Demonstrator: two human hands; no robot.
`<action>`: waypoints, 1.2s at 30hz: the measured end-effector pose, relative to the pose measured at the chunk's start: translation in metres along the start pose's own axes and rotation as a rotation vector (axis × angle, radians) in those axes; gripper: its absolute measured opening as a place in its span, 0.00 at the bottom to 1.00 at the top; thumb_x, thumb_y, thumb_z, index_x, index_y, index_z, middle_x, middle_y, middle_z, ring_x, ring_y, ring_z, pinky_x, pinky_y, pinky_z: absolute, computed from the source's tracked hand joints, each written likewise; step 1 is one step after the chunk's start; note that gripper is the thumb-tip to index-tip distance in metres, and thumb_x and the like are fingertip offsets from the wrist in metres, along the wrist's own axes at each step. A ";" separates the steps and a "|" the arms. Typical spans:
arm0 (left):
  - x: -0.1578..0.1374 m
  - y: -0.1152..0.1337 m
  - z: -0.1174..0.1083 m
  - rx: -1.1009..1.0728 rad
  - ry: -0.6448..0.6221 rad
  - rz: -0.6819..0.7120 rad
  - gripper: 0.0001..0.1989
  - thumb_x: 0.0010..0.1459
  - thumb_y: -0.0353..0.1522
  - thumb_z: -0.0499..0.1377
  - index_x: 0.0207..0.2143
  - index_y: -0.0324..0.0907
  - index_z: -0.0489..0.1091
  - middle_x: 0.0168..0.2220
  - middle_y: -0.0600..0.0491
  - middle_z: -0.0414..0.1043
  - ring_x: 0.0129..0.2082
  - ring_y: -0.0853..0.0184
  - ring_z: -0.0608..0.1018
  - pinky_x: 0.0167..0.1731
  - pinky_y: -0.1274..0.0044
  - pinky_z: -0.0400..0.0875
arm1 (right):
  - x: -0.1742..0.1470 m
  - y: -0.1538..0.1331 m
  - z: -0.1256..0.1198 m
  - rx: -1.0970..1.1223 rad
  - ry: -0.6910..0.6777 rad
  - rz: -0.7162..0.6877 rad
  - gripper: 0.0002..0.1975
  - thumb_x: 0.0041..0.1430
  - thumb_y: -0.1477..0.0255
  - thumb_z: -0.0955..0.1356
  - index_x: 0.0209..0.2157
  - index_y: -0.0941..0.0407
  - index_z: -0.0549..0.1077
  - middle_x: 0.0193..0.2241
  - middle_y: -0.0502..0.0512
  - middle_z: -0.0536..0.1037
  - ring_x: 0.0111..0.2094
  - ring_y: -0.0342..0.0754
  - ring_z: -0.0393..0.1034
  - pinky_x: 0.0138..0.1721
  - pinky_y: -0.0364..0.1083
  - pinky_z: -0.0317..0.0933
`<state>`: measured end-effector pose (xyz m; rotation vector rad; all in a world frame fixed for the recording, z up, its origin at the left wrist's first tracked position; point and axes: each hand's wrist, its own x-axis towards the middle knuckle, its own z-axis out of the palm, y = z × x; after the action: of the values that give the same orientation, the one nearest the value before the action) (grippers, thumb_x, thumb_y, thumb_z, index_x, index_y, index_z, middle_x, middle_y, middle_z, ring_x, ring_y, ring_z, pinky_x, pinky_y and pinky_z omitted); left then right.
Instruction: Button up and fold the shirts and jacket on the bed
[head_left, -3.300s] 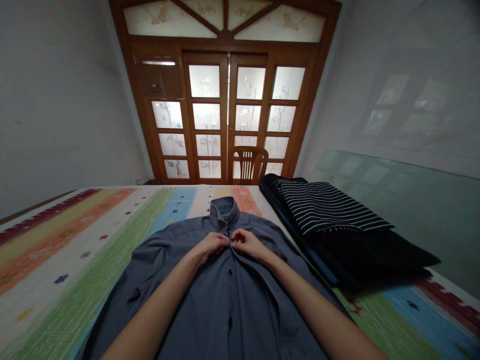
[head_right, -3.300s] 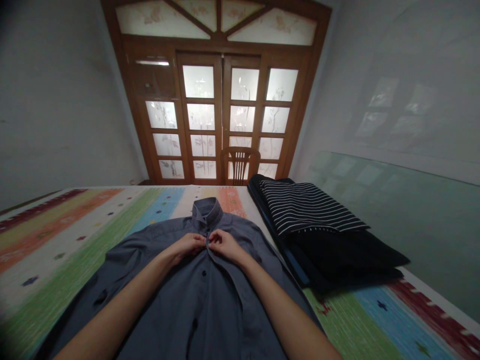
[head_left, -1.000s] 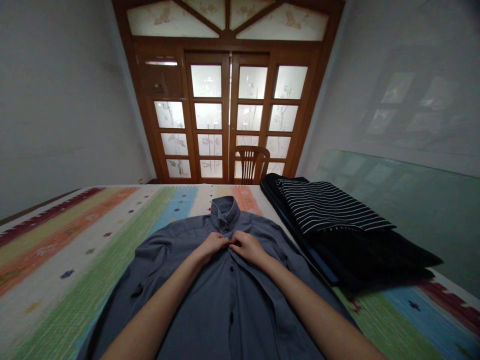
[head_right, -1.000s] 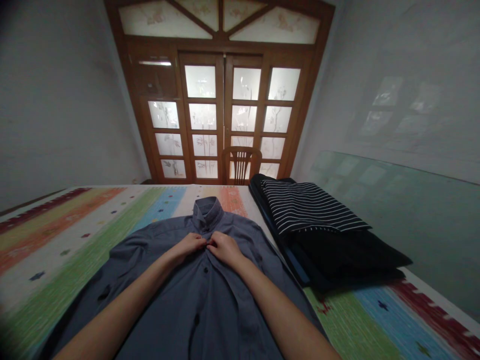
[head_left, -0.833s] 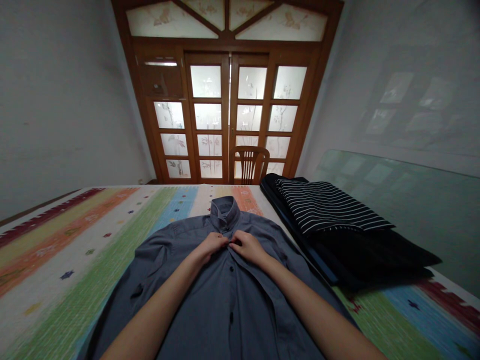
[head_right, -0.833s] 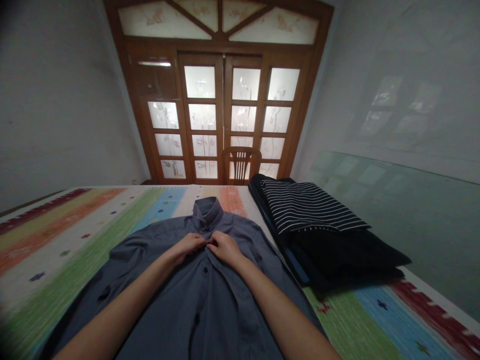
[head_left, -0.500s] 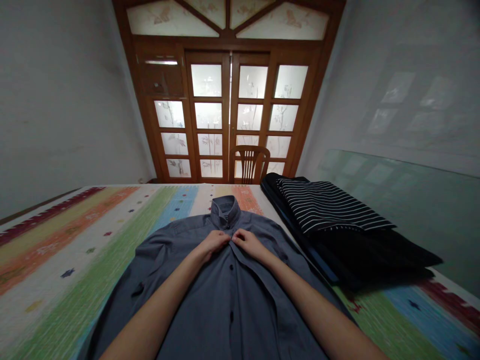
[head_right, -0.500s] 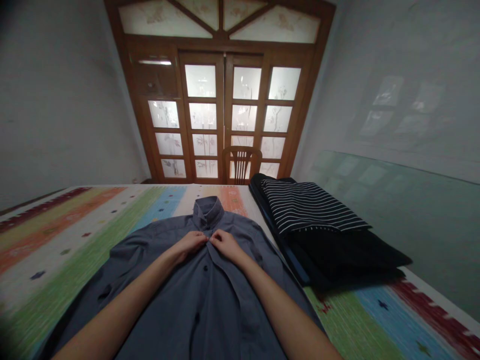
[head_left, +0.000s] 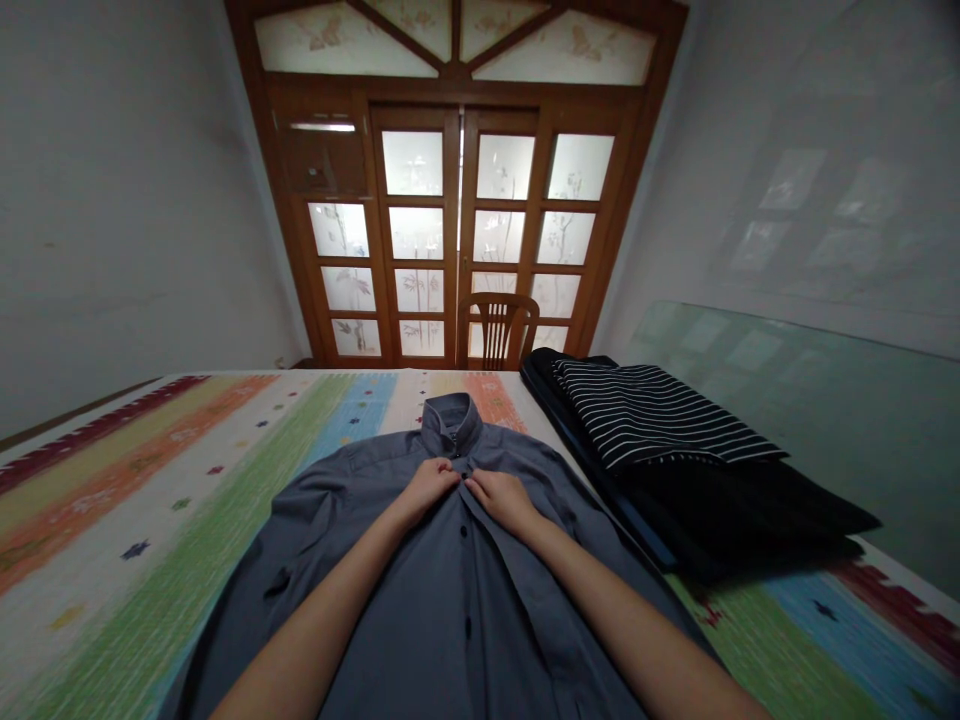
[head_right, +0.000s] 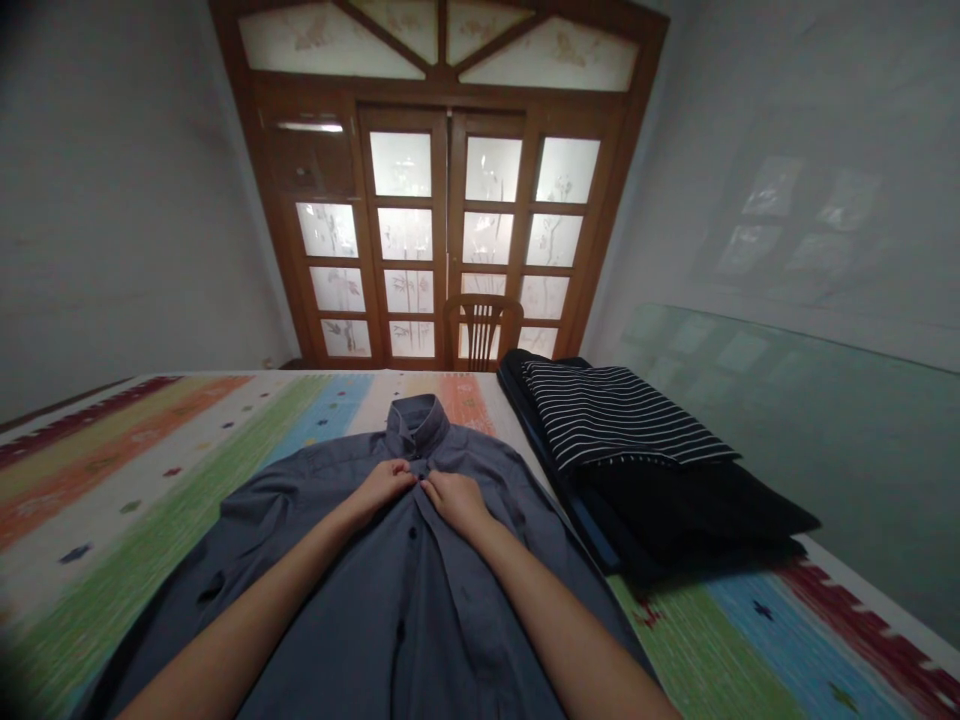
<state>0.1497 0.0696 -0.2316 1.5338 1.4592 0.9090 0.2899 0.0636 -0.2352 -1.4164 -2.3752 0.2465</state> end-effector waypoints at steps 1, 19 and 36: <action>0.001 -0.001 0.000 0.014 0.009 0.003 0.07 0.41 0.27 0.50 0.15 0.40 0.53 0.12 0.64 0.50 0.14 0.77 0.57 0.15 0.84 0.51 | -0.001 -0.001 -0.001 -0.018 -0.003 0.013 0.12 0.56 0.67 0.57 0.27 0.56 0.67 0.27 0.55 0.74 0.30 0.47 0.67 0.26 0.41 0.50; -0.014 0.009 -0.001 0.595 0.164 0.073 0.05 0.51 0.32 0.50 0.31 0.41 0.62 0.27 0.52 0.69 0.28 0.68 0.71 0.23 0.81 0.56 | -0.046 -0.043 -0.021 -0.258 -0.122 0.040 0.17 0.44 0.63 0.61 0.34 0.58 0.68 0.32 0.62 0.71 0.30 0.56 0.68 0.26 0.48 0.57; -0.083 0.018 0.009 0.971 -0.060 0.114 0.11 0.53 0.28 0.42 0.35 0.41 0.61 0.36 0.46 0.68 0.34 0.60 0.72 0.28 0.74 0.63 | -0.047 -0.040 -0.013 -0.247 0.000 0.071 0.15 0.48 0.64 0.59 0.29 0.59 0.71 0.28 0.61 0.74 0.29 0.53 0.69 0.26 0.45 0.57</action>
<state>0.1599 -0.0135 -0.2159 2.3092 1.9041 0.1588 0.2831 0.0026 -0.2206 -1.6110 -2.4242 -0.0315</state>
